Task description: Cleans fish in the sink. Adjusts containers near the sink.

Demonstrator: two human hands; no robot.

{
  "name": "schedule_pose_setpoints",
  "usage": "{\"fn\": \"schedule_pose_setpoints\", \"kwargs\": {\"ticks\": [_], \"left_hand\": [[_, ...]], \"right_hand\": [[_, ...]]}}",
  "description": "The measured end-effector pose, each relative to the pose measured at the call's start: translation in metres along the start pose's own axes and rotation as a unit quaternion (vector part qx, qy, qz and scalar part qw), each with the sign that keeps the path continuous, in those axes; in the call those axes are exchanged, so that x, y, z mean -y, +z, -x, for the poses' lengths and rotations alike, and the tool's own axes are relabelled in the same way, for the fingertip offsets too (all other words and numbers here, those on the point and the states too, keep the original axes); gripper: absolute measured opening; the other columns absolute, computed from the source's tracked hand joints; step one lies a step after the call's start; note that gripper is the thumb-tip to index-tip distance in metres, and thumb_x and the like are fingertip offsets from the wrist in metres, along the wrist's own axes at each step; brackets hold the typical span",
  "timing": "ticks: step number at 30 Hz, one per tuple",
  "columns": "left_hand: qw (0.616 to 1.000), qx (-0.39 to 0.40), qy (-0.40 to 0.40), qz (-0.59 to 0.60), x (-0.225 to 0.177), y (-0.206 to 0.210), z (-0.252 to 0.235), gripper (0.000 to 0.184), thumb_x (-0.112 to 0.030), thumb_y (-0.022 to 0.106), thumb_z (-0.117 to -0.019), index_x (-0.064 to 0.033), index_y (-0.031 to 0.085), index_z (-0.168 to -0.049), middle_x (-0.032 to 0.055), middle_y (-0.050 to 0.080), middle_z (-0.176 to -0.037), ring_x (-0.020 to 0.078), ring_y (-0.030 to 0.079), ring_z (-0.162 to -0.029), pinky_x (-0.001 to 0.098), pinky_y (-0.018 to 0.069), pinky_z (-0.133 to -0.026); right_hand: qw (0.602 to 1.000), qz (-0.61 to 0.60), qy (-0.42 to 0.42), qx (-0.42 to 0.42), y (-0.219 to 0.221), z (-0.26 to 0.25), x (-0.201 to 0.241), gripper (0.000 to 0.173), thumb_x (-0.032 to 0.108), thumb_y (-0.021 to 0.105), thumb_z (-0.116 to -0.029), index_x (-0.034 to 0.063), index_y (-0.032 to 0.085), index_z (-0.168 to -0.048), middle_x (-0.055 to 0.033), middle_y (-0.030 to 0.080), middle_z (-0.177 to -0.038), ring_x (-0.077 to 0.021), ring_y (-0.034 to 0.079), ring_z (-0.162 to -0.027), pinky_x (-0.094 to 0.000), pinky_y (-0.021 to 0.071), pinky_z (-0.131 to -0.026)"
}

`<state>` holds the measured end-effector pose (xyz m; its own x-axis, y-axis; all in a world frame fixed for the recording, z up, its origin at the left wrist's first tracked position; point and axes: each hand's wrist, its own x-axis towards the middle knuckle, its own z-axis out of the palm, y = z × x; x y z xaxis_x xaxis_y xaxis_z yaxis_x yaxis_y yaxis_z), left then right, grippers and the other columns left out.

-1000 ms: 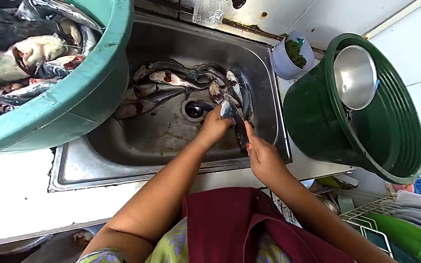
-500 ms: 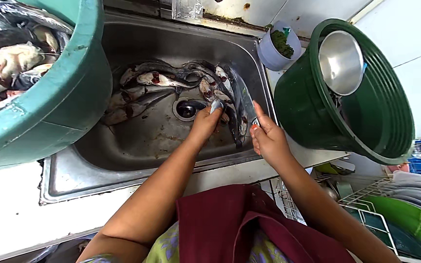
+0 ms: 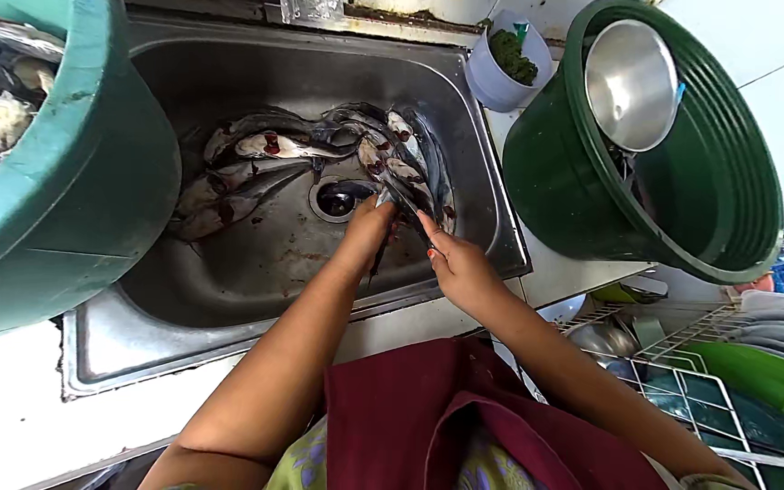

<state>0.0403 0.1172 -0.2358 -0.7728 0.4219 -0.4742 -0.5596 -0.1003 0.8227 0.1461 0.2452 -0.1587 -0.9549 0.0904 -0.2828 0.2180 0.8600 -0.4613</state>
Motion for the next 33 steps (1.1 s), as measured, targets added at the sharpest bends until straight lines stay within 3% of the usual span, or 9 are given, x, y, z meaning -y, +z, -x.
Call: {"fn": "schedule_pose_setpoints", "kwargs": {"ticks": [6,8,11,18,22,25,27,30,33], "left_hand": [[0.999,0.036,0.001,0.037,0.001,-0.001,-0.001,0.026,-0.012,0.033,-0.1028,-0.0099,0.052,-0.12,0.0011,0.049,-0.076,0.0092,0.048,-0.056,0.023,0.042,-0.05],[0.997,0.042,0.015,0.058,0.001,-0.002,-0.001,0.024,-0.009,0.032,-0.1004,-0.0106,0.05,-0.116,0.0002,0.048,-0.075,0.0086,0.047,-0.055,0.0224,0.0413,-0.049],[0.996,0.037,0.051,0.06,0.002,-0.002,-0.002,0.024,-0.005,0.035,-0.0976,-0.0093,0.051,-0.114,0.0003,0.049,-0.073,0.008,0.046,-0.053,0.0217,0.0404,-0.048],[0.986,0.048,0.138,-0.083,0.011,0.002,-0.002,0.035,-0.005,0.045,-0.0861,-0.0039,0.059,-0.119,0.0043,0.056,-0.079,0.0123,0.05,-0.06,0.0309,0.0425,-0.053],[0.983,0.047,0.159,-0.076,0.015,0.004,-0.002,0.033,-0.006,0.044,-0.0871,-0.0047,0.06,-0.116,0.0029,0.058,-0.08,0.0093,0.051,-0.06,0.0278,0.0428,-0.053],[0.984,0.02,0.169,-0.049,0.012,0.001,-0.005,0.034,-0.007,0.043,-0.088,-0.0053,0.06,-0.118,0.0029,0.059,-0.083,0.009,0.054,-0.063,0.0274,0.0455,-0.055],[0.988,0.014,0.156,-0.012,0.011,0.001,-0.006,0.031,-0.006,0.041,-0.0897,-0.006,0.058,-0.115,0.0024,0.056,-0.079,0.0095,0.049,-0.059,0.0265,0.0416,-0.052],[0.992,0.002,0.125,0.014,0.008,0.001,-0.006,0.026,-0.006,0.04,-0.0915,-0.0066,0.056,-0.112,0.0021,0.053,-0.078,0.0102,0.047,-0.058,0.026,0.0406,-0.051],[0.987,-0.02,0.146,-0.059,0.011,-0.001,-0.01,0.027,-0.008,0.044,-0.0906,-0.004,0.06,-0.112,0.0059,0.057,-0.081,0.0147,0.051,-0.063,0.0338,0.043,-0.056]], "right_hand": [[0.997,-0.037,-0.033,-0.057,-0.003,-0.002,-0.004,0.057,0.007,0.045,-0.1064,0.0178,0.036,-0.162,-0.0173,0.07,-0.115,-0.0289,0.068,-0.092,-0.0484,0.056,-0.084],[0.996,-0.029,-0.039,-0.071,-0.007,0.0,-0.007,0.057,0.007,0.045,-0.1061,0.016,0.036,-0.161,-0.0172,0.07,-0.118,-0.0281,0.069,-0.095,-0.0475,0.0558,-0.086],[0.998,0.006,-0.031,-0.05,-0.009,0.009,-0.006,0.058,0.006,0.047,-0.1053,0.0164,0.036,-0.162,-0.0152,0.069,-0.108,-0.0261,0.066,-0.084,-0.046,0.0566,-0.077],[0.997,0.006,-0.036,-0.067,-0.001,-0.005,0.007,0.057,0.005,0.044,-0.1055,0.012,0.034,-0.162,-0.0202,0.071,-0.111,-0.0341,0.07,-0.095,-0.0518,0.0566,-0.085],[0.996,-0.015,-0.041,-0.075,0.0,-0.038,0.022,0.057,0.005,0.043,-0.1059,0.0119,0.034,-0.162,-0.0194,0.067,-0.131,-0.0332,0.069,-0.11,-0.0515,0.0549,-0.096],[0.997,-0.003,-0.035,-0.066,0.0,-0.048,0.03,0.061,0.005,0.043,-0.1055,0.0141,0.028,-0.164,-0.0182,0.065,-0.133,-0.0329,0.068,-0.114,-0.0511,0.054,-0.098],[0.997,0.019,-0.041,-0.058,0.0,-0.038,0.027,0.063,0.005,0.044,-0.1054,0.0146,0.025,-0.165,-0.0192,0.065,-0.131,-0.0339,0.068,-0.112,-0.0524,0.0551,-0.096],[0.997,0.056,-0.039,-0.038,-0.001,-0.006,0.016,0.065,0.006,0.047,-0.1048,0.0152,0.024,-0.165,-0.0195,0.068,-0.114,-0.0347,0.07,-0.094,-0.0536,0.0583,-0.081],[0.997,0.077,-0.013,-0.025,0.001,0.008,0.013,0.066,0.006,0.047,-0.1038,0.0141,0.024,-0.165,-0.0193,0.068,-0.111,-0.0348,0.069,-0.09,-0.0526,0.0583,-0.076]]}}
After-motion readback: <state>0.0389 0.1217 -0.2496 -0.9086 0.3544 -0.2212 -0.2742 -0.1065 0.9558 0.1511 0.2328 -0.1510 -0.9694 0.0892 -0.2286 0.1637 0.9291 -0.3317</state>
